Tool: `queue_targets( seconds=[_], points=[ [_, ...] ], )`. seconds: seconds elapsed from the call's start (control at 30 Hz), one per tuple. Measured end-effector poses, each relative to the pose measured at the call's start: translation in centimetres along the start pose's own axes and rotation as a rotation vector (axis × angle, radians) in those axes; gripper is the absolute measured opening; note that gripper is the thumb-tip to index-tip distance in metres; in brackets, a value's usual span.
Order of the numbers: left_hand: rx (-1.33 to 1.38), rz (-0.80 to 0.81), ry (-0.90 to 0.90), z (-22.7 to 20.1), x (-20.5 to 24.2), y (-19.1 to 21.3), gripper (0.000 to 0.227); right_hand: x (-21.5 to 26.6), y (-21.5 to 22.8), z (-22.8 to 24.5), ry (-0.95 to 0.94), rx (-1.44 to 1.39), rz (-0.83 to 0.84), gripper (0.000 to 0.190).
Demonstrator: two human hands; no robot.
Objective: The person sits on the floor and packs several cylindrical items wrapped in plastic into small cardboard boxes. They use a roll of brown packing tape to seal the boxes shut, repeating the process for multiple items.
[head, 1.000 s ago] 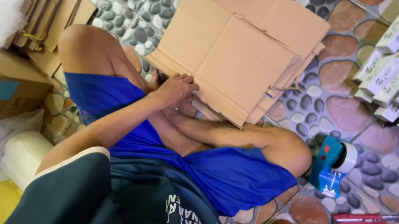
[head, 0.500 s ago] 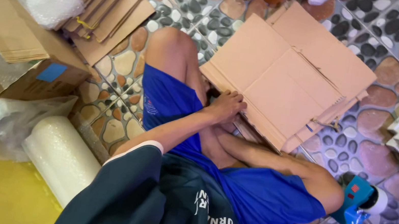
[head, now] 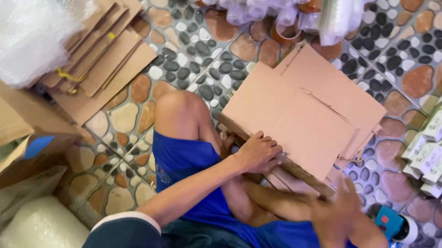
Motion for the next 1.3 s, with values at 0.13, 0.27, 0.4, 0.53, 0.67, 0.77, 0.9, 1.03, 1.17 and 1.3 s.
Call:
queue_targets(
  seconds=[0.13,0.27,0.4,0.53,0.67,0.77,0.9,1.03,1.17,1.3],
  points=[
    [0.207,0.123,0.008,2.3,-2.6,2.5,0.037,-2.2,-11.5,3.7,0.391,0.717,0.276,0.093],
    [-0.229,0.048,-0.143,4.1,-1.5,0.8,0.042,-4.7,-12.2,0.6,0.526,0.701,0.253,0.049],
    [-0.244,-0.019,-0.102,4.4,-1.8,-4.4,0.009,-6.7,-12.0,-0.1,0.037,0.699,0.773,0.054],
    [-0.059,0.417,-0.021,5.3,-0.5,-14.7,0.019,-6.4,-14.5,-2.0,-0.067,0.705,1.122,0.044],
    [-0.002,0.557,-0.022,7.2,0.2,-14.1,0.026,-8.0,-16.4,-2.3,0.173,0.96,1.393,0.084],
    [0.019,0.563,-0.007,5.7,-1.8,-3.0,0.028,-18.8,-16.4,8.4,0.06,0.507,1.133,0.062],
    [0.013,0.615,0.009,6.1,-2.4,-2.4,0.035,-34.6,-22.9,12.5,0.172,0.193,0.475,0.052],
    [0.226,0.676,0.134,6.8,-1.8,-4.9,0.093,-43.7,-29.6,11.6,0.096,0.089,0.159,0.086],
    [0.117,0.39,0.069,6.7,1.3,-9.4,0.084,-43.4,-28.8,10.6,0.111,-0.224,0.106,0.04],
    [0.235,0.356,0.046,5.3,-1.3,-4.8,0.069,-31.3,-15.2,8.2,0.064,-0.219,0.342,0.057]
  ],
)
Point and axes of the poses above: each hand's wrist, its own x-axis away from the middle knuckle, its own y-axis out of the back of the hand, z = x × y, the point moved 3 cm from there along -x, towards the middle knuckle
